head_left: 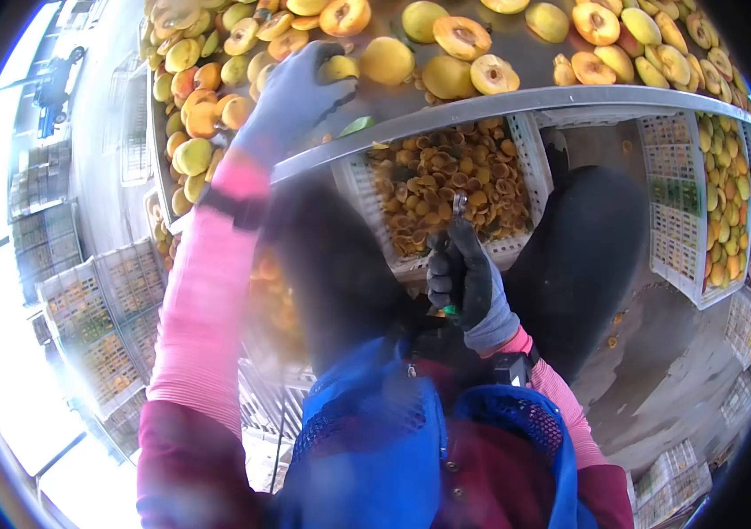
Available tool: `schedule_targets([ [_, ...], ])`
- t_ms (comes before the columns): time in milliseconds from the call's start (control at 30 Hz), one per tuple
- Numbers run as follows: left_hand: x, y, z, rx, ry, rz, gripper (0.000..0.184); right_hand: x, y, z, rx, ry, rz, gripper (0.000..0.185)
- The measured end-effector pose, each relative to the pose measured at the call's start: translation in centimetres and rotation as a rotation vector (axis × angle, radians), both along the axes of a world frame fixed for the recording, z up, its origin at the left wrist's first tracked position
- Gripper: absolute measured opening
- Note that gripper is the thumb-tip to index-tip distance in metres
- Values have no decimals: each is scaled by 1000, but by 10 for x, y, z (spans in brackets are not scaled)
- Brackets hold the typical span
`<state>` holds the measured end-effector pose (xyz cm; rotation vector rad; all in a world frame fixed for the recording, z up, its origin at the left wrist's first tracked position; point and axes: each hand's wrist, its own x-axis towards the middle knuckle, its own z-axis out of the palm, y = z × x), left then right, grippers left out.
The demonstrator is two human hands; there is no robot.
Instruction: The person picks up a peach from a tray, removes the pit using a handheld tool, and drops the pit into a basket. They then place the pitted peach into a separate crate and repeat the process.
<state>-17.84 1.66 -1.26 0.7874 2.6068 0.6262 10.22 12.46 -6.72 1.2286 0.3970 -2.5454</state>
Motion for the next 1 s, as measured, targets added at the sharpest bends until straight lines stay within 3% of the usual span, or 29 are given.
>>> schedule_targets([
  [33,15,-1,8,151,-226,106,44,-5,3,13,118,47,6,33],
  [100,68,-7,25,849,-816,392,38,-11,5,36,279,147,29,31],
  [167,104,-16,20,492,-121,-124,35,-14,5,54,358,267,73,27],
  [200,133,-8,21,892,-724,398,37,-12,11,56,322,413,179,25],
  [233,146,-13,9,1129,-971,622,37,-10,3,51,397,492,102,28],
  [267,158,-15,4,1238,-1076,543,36,-8,-9,44,473,569,22,32],
  [300,169,-9,9,1345,-1182,455,34,-4,-9,41,569,585,99,37],
  [400,197,10,24,1142,-791,703,34,7,-8,35,856,605,333,46],
  [467,200,-1,8,861,-585,551,35,10,-9,36,946,600,399,45],
  [567,202,1,12,882,-703,640,31,15,-14,36,998,625,348,45],
  [633,212,5,13,879,-571,615,29,18,-17,36,1100,653,312,44],
  [700,219,7,12,849,-419,571,27,16,-22,44,1175,647,193,30],
  [867,227,5,4,773,-272,505,22,20,-27,41,1114,676,120,27],
  [1000,227,8,6,877,-375,513,22,23,-25,33,951,695,118,32],
])
